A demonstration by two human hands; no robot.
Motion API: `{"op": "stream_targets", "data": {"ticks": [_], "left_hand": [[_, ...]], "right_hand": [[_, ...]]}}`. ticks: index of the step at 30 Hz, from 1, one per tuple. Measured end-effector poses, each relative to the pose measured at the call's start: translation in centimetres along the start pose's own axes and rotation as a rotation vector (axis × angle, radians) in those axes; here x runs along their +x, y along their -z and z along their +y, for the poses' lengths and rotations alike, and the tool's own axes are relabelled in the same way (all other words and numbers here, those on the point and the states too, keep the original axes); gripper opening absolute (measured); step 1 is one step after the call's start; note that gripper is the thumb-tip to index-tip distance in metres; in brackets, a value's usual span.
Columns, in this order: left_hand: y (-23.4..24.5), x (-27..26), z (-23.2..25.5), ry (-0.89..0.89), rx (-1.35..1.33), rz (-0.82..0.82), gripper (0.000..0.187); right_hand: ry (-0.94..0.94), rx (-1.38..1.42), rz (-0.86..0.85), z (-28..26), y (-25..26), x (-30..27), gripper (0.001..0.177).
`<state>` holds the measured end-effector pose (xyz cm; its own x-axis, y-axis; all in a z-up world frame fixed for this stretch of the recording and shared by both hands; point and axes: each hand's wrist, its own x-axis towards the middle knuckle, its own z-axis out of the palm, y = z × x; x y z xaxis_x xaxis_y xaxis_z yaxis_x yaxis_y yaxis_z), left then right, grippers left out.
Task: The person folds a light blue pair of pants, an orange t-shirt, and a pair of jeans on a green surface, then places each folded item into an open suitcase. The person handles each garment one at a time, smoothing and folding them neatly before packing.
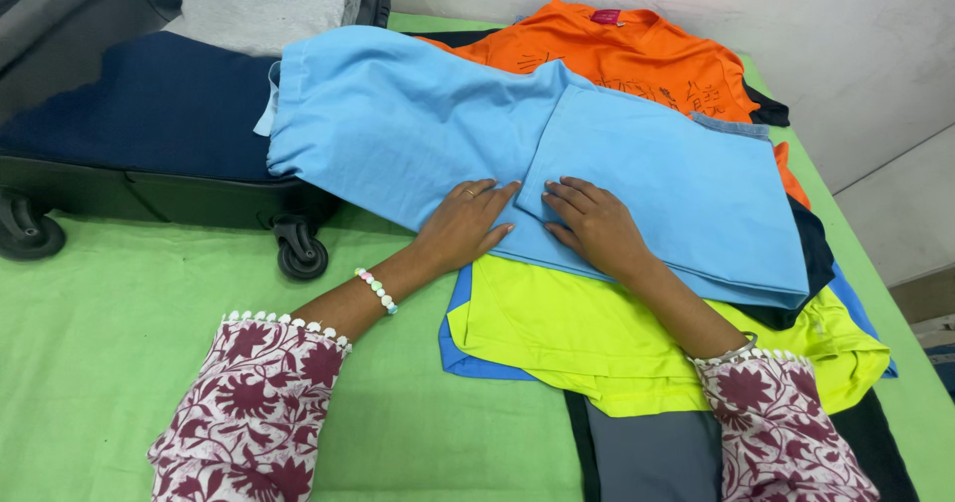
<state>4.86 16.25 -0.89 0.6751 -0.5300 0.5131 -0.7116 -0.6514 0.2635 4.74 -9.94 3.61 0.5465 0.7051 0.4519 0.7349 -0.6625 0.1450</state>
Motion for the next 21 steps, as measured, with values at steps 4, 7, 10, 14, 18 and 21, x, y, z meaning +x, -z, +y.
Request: {"op": "stream_targets", "data": {"ticks": [4, 7, 10, 14, 18, 21], "left_hand": [[-1.7, 1.8, 0.2, 0.182, -0.458, 0.122, 0.070], [-3.7, 4.9, 0.3, 0.419, -0.688, 0.098, 0.067], [-5.0, 7.1, -0.3, 0.123, -0.746, 0.173, 0.048], [-5.6, 9.6, -1.5, 0.520, -1.220, -0.188, 0.043], [-4.9, 10.5, -1.8, 0.271, -1.164, 0.004, 0.047], [-3.9, 9.5, -2.0, 0.185, -0.987, 0.090, 0.051]], "right_hand": [[0.000, -0.002, 0.032, -0.2, 0.1, 0.3, 0.039], [0.005, 0.026, 0.079, -0.2, 0.0, 0.4, 0.039], [0.007, 0.026, 0.142, -0.3, 0.2, 0.3, 0.037], [-0.021, -0.015, 0.263, -0.5, 1.2, 0.3, 0.035], [-0.013, -0.026, 0.269, -1.2, 2.4, 0.5, 0.043], [0.017, -0.078, 0.267, -2.1, 2.7, 0.7, 0.048]]}}
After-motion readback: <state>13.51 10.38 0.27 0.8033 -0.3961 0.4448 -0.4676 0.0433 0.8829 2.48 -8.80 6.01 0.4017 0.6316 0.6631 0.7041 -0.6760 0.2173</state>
